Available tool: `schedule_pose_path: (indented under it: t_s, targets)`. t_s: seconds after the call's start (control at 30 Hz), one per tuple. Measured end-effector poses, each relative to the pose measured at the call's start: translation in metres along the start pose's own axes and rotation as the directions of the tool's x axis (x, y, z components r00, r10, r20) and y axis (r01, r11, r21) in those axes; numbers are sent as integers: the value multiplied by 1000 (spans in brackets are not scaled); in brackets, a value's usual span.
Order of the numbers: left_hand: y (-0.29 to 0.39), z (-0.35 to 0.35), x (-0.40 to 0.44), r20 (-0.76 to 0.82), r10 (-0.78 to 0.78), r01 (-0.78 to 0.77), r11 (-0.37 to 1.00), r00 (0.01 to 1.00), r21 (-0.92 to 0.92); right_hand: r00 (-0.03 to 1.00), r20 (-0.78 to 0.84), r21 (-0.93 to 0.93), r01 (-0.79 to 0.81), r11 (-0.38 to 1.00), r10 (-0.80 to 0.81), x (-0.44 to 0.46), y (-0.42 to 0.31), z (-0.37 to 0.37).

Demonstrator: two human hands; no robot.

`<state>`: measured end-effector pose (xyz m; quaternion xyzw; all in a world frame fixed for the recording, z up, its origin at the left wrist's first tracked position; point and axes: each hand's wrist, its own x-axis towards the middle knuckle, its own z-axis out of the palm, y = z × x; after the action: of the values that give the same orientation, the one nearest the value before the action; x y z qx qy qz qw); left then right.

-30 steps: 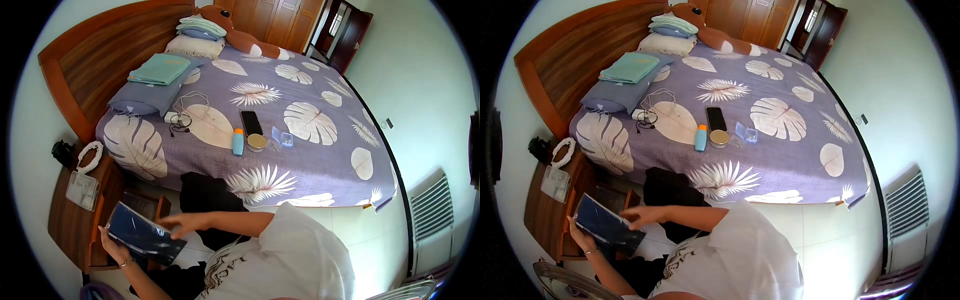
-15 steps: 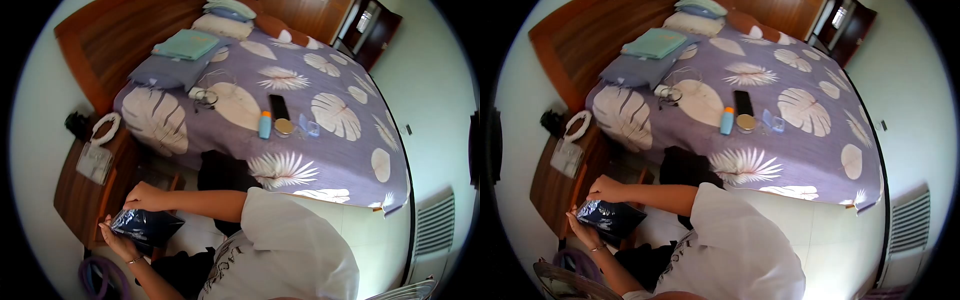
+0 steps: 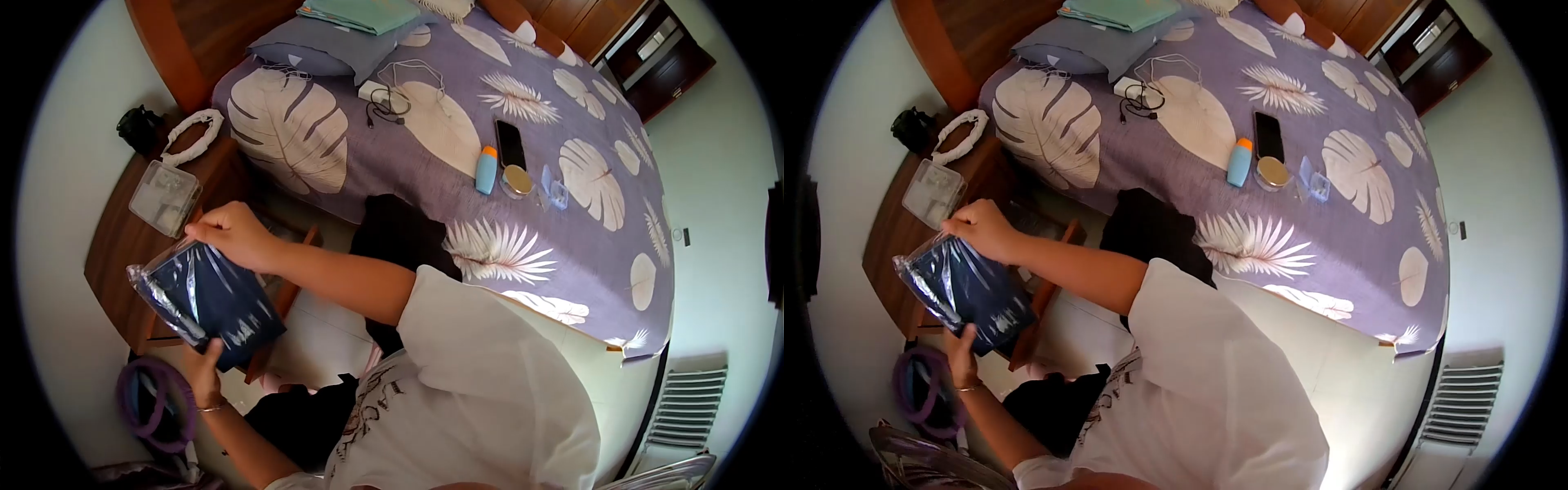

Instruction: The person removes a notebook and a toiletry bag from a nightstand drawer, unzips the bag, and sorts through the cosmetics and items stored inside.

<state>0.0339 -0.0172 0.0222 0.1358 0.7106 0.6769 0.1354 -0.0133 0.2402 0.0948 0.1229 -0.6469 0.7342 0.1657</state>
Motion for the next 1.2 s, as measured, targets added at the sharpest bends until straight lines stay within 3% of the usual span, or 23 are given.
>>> schedule_pose_path:
  t_s: [0.03,0.07,0.1,0.13,0.2,0.27,0.33,0.37,0.4,0.43,0.57,0.67,0.7,0.77,0.9,1.0,1.17,1.2]
  targets:
    - [5,6,2,-19,-89,88,996,996,-30,1000,-7,14,8,1000,-8,6,6,-4]
    - [8,15,2,-44,-178,175,982,983,-64,994,31,1,-107,994,107,10,14,-8]
    - [10,23,1,-98,-172,164,983,980,-84,972,75,-17,-221,975,222,12,23,-11]
    - [10,22,0,-65,-252,241,959,965,-148,972,88,-5,-219,976,219,14,31,-14]
    - [23,34,-4,-84,-234,204,941,969,-270,898,226,447,-439,779,377,9,45,-19]
    - [19,32,-8,-144,-235,162,903,961,-397,830,273,473,-556,683,487,-2,14,-26]
    - [17,28,-10,-178,-274,151,851,945,-504,774,336,319,-629,709,536,-20,21,-26]
    - [14,28,-9,-190,-272,132,834,943,-535,688,396,124,-697,706,609,-29,27,-26]
    - [15,27,-7,-206,-266,107,816,942,-568,652,452,55,-701,711,608,-42,46,-22]
    - [21,32,-4,-250,-269,75,805,930,-588,541,400,-125,-768,629,740,-50,27,-19]
    - [9,25,-2,-291,-295,34,753,910,-657,685,290,-16,-694,720,668,-82,26,5]
    - [21,23,1,-323,-270,-6,758,907,-652,726,359,-81,-601,795,586,-75,26,4]
    - [17,17,3,-362,-199,-86,765,911,-638,713,384,-96,-601,793,587,-74,29,3]
    - [32,12,9,-423,-142,-204,712,895,-672,817,376,-83,-440,894,437,-73,36,3]
    - [39,11,13,-483,-146,-248,712,863,-658,825,372,-110,-415,903,425,-71,38,7]
    - [37,2,11,-383,-120,-186,717,916,-672,847,342,-102,-396,913,406,-67,39,8]
    - [43,2,7,-379,-103,-201,706,920,-679,836,367,-94,-404,910,409,-66,39,8]
    - [43,3,6,-404,-131,-207,694,905,-690,835,356,16,-454,891,420,-67,39,10]
